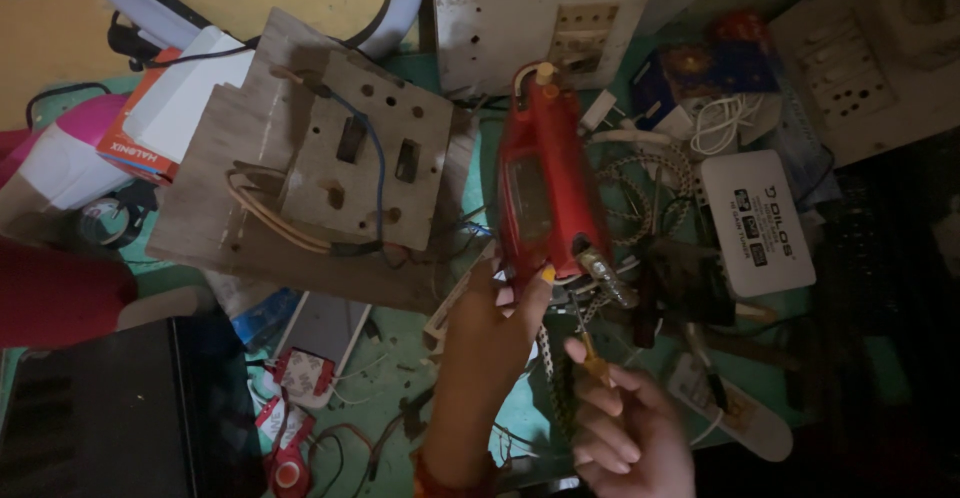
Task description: Repairing an electric iron by using a screwdriver to adjust internal components.
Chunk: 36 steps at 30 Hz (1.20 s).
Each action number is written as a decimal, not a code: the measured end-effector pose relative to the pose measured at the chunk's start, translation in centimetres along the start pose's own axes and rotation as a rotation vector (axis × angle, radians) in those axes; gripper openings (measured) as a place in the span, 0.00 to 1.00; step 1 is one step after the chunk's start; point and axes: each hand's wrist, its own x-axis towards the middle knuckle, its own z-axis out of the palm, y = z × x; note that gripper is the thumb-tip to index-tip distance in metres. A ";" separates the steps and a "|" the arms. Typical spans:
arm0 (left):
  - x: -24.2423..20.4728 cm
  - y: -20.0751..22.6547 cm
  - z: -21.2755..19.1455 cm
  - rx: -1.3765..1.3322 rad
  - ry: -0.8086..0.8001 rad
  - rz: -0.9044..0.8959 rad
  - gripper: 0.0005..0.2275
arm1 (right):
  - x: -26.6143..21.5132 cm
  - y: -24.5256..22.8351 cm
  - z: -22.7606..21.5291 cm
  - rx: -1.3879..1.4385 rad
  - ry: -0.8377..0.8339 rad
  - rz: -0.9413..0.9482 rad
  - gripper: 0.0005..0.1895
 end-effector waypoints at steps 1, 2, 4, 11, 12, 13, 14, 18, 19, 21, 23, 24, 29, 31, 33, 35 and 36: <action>0.1 -0.2 0.0 0.001 0.001 0.000 0.23 | 0.1 0.1 0.5 0.000 -0.001 0.001 0.25; 0.2 -0.5 0.0 -0.023 0.004 -0.017 0.23 | 0.2 0.3 1.0 -0.079 0.083 -0.037 0.26; 0.3 -0.8 -0.1 -0.047 0.005 -0.035 0.23 | 0.4 0.6 1.8 -0.158 0.167 -0.074 0.26; 0.3 -0.9 -0.2 -0.053 0.006 0.045 0.22 | 0.6 1.5 2.5 -0.028 0.148 -0.094 0.24; 0.3 -0.8 -0.2 -0.048 0.011 0.035 0.21 | 0.6 1.6 2.7 0.062 0.149 -0.072 0.23; 0.2 -0.4 -0.1 -0.048 0.010 0.034 0.21 | 0.6 1.7 3.3 0.062 0.150 -0.072 0.23; 0.1 0.0 -0.1 -0.062 0.010 -0.078 0.21 | 0.6 1.8 4.0 0.104 0.289 -0.088 0.20; 0.6 -1.9 0.6 -0.130 0.011 -0.036 0.21 | 0.4 0.7 1.8 0.418 -0.229 0.254 0.16; 0.6 -2.2 0.7 -0.131 0.010 -0.036 0.21 | 0.4 0.9 1.9 0.417 -0.229 0.253 0.16; 0.5 -2.6 1.0 -0.032 0.045 0.000 0.22 | 0.4 1.2 2.0 0.426 -0.150 0.142 0.18; 0.6 -2.9 0.9 -0.072 0.019 0.065 0.26 | 0.2 1.4 2.6 0.449 -0.107 0.106 0.20; 0.6 -3.1 0.9 -0.112 -0.008 0.130 0.30 | 0.1 1.5 2.9 0.470 -0.065 0.070 0.21; 0.4 -2.2 1.2 -0.197 -0.056 -0.083 0.33 | -0.1 1.2 2.8 0.468 -0.049 0.067 0.22; 0.5 -2.2 1.3 -0.182 -0.022 -0.063 0.30 | 0.0 1.3 2.8 0.444 -0.043 0.071 0.22; 0.7 -2.7 1.4 -0.204 0.010 -0.110 0.29 | 0.1 1.4 2.6 0.366 0.007 0.054 0.21; 1.0 -3.3 1.5 -0.198 0.006 -0.108 0.28 | 0.4 2.0 2.4 0.200 0.003 -0.017 0.20; 1.1 -3.5 1.6 -0.191 0.002 -0.104 0.27 | 0.5 2.4 2.3 0.034 -0.003 -0.086 0.20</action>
